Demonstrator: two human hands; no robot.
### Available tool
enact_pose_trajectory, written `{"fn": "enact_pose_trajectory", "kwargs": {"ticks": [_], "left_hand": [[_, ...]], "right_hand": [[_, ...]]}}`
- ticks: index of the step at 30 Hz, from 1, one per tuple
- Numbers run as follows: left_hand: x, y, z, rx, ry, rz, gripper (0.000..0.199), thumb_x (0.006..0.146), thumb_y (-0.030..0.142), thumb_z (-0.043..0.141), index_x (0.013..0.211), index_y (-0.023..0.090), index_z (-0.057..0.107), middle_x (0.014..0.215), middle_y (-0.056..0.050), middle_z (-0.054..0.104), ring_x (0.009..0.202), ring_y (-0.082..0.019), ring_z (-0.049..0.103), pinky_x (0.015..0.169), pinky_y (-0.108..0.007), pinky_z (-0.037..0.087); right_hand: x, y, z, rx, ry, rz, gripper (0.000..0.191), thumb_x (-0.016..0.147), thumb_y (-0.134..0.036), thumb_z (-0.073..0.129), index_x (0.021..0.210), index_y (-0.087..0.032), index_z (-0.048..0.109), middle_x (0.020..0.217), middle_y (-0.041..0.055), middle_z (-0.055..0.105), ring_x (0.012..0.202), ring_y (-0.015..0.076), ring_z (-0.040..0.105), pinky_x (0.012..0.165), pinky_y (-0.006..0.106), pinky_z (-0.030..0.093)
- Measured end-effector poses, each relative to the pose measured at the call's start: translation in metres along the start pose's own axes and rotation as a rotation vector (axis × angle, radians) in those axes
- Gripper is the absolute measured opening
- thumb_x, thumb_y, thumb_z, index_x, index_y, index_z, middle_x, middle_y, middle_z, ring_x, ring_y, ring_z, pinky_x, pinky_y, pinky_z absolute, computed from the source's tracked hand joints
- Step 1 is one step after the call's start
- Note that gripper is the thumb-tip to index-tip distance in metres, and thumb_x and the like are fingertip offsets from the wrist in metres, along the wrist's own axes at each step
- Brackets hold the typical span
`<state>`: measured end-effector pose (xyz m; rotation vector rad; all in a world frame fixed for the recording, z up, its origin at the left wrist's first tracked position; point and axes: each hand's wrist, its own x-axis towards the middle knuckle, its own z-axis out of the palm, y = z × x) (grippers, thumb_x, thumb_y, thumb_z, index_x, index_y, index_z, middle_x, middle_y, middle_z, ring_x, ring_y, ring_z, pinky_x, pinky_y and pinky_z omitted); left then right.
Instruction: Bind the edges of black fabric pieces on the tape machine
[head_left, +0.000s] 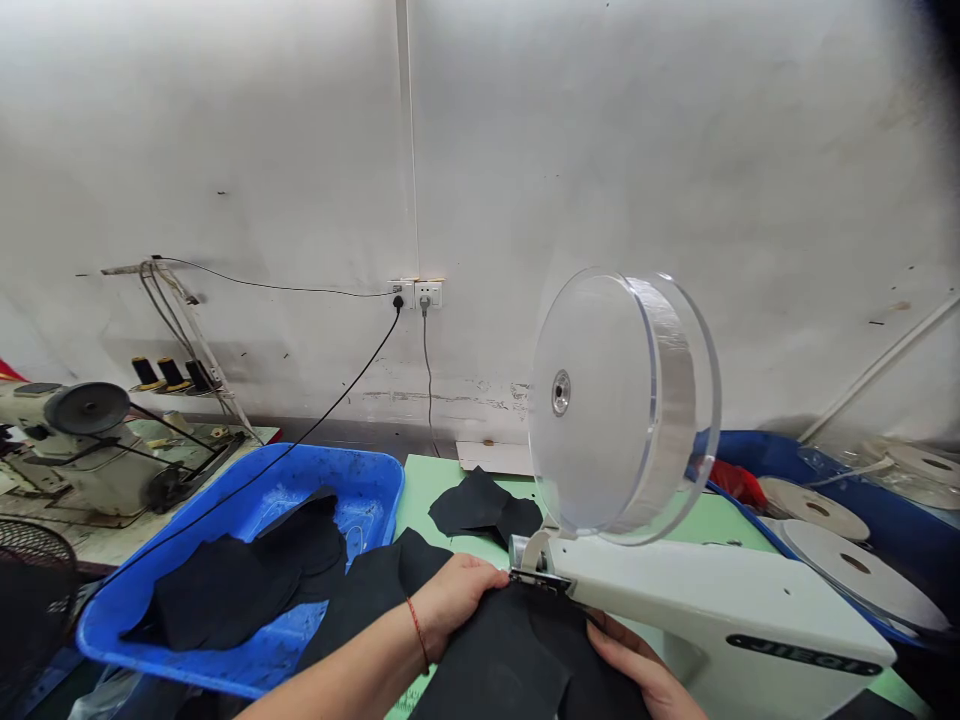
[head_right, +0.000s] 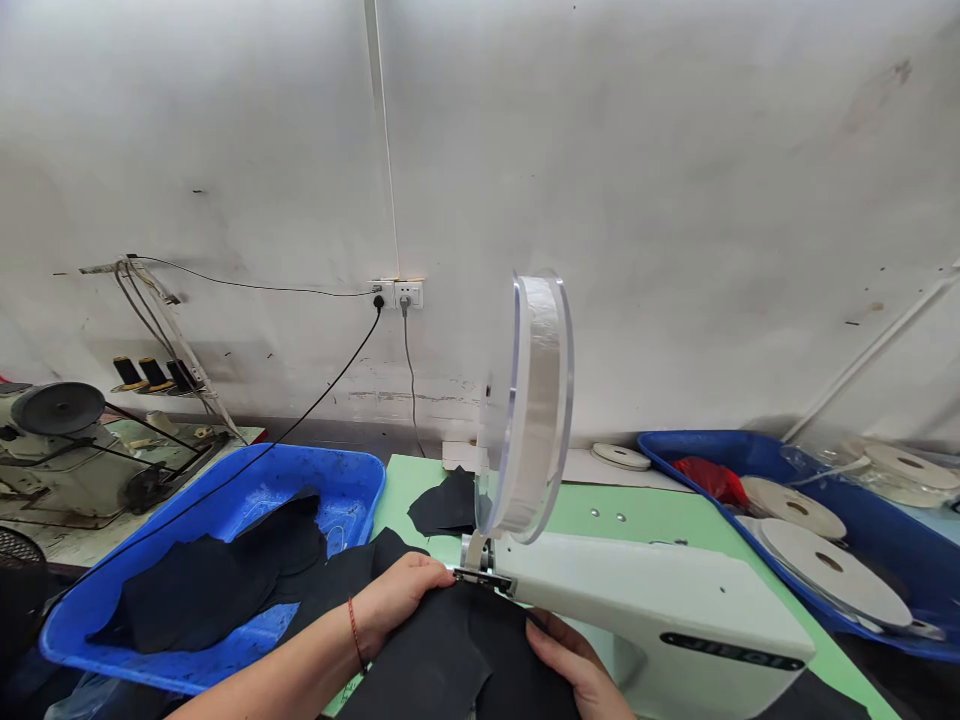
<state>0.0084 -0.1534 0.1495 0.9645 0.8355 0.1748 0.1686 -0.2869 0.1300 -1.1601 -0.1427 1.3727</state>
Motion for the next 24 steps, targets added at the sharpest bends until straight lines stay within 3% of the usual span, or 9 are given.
{"fn": "enact_pose_trajectory", "kwargs": {"ticks": [4,11,14,17,20,23,24], "left_hand": [[0.004,0.001,-0.001,0.005,0.061,-0.015,0.022,0.057,0.036,0.06,0.05,0.018,0.049,0.042,0.002,0.049,0.039,-0.011,0.042,0.044,-0.024,0.032],[0.01,-0.001,-0.005,0.058,0.038,0.059,0.033,0.057,0.041,0.066,0.049,0.019,0.043,0.038,0.006,0.042,0.036,-0.007,0.034,0.04,-0.02,0.024],[0.011,0.0,-0.005,0.06,0.031,0.089,0.036,0.059,0.043,0.067,0.051,0.018,0.043,0.04,0.007,0.043,0.037,-0.006,0.035,0.041,-0.02,0.024],[0.014,0.002,-0.01,0.062,0.017,0.116,0.039,0.058,0.043,0.07,0.05,0.018,0.042,0.039,0.007,0.041,0.037,-0.005,0.033,0.041,-0.019,0.023],[0.009,-0.002,-0.02,0.046,-0.045,0.109,0.037,0.06,0.046,0.07,0.052,0.016,0.05,0.044,0.005,0.048,0.042,-0.007,0.043,0.046,-0.02,0.032],[-0.004,-0.021,-0.029,0.007,-0.065,0.088,0.045,0.074,0.058,0.052,0.062,0.015,0.061,0.059,-0.002,0.06,0.061,-0.016,0.059,0.06,-0.027,0.043],[-0.007,-0.029,-0.03,-0.021,-0.016,0.108,0.046,0.077,0.058,0.049,0.065,0.016,0.063,0.062,-0.002,0.062,0.067,-0.018,0.062,0.063,-0.028,0.045]], "right_hand": [[0.001,-0.001,0.004,0.023,0.002,0.009,0.042,0.056,-0.036,0.078,0.095,-0.02,0.071,0.09,0.009,0.075,0.099,0.0334,0.064,0.092,0.045,0.047],[0.008,-0.001,0.002,0.066,0.065,-0.049,0.052,0.055,-0.03,0.08,0.105,-0.022,0.067,0.093,0.0037,0.075,0.104,0.0298,0.061,0.1,0.041,0.041],[0.012,-0.001,0.001,0.097,-0.019,0.003,0.046,0.057,-0.028,0.079,0.101,-0.021,0.068,0.093,0.0054,0.075,0.104,0.031,0.062,0.098,0.044,0.042],[0.014,-0.001,0.004,0.11,0.007,-0.009,0.042,0.055,-0.026,0.08,0.094,-0.019,0.069,0.088,0.0052,0.076,0.1,0.0317,0.063,0.099,0.046,0.041],[0.008,0.001,0.005,0.097,0.028,-0.011,0.038,0.056,-0.033,0.079,0.09,-0.019,0.069,0.085,0.0057,0.076,0.104,0.0335,0.061,0.101,0.048,0.039],[-0.01,0.01,0.002,0.056,-0.09,-0.106,0.043,0.066,-0.053,0.067,0.095,-0.022,0.068,0.101,0.0076,0.072,0.115,0.032,0.053,0.101,0.046,0.038],[-0.018,0.015,0.0,0.051,-0.129,-0.142,0.045,0.071,-0.056,0.062,0.1,-0.023,0.066,0.11,0.0076,0.069,0.117,0.0303,0.052,0.101,0.047,0.038]]}}
